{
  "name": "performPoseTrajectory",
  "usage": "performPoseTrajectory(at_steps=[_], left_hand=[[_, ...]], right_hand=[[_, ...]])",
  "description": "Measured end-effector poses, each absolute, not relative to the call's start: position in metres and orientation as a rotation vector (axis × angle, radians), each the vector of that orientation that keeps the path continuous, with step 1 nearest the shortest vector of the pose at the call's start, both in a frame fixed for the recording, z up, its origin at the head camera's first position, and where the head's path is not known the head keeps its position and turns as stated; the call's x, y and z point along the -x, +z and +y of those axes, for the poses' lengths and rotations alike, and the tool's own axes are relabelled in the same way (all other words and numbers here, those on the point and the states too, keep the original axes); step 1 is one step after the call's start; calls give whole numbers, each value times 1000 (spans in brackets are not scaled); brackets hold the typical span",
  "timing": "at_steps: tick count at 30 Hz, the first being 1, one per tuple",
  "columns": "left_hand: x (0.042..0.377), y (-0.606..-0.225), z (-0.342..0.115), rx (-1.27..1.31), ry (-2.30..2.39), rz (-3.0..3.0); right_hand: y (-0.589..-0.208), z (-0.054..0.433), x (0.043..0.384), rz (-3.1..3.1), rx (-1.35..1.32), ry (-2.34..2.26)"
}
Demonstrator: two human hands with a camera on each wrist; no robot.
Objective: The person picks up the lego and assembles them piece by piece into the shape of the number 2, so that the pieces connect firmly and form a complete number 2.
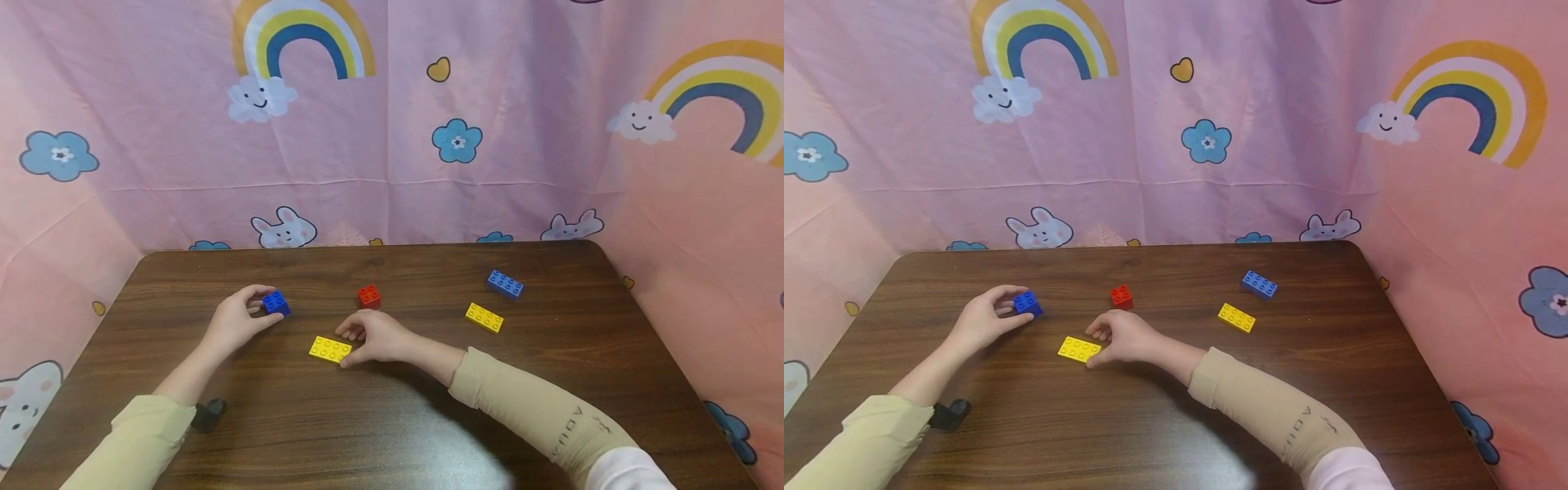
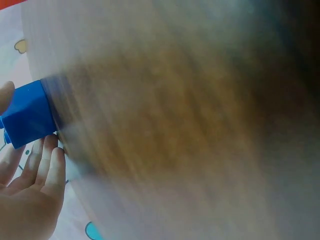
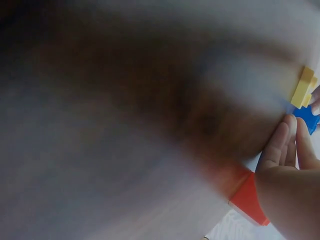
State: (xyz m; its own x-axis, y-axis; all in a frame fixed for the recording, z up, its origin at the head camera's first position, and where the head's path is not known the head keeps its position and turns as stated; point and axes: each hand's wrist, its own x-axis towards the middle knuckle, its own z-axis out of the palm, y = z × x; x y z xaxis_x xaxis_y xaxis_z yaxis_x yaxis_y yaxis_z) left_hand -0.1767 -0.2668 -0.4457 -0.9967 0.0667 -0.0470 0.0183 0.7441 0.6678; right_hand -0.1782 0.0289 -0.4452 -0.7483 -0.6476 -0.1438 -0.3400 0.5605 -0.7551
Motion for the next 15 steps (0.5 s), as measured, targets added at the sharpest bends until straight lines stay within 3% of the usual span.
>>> performPoseTrajectory(at_steps=[15], left_hand=[[181,-446,-265,-63,1122,2849]], right_hand=[[-447,19,171,2565,836,-851]])
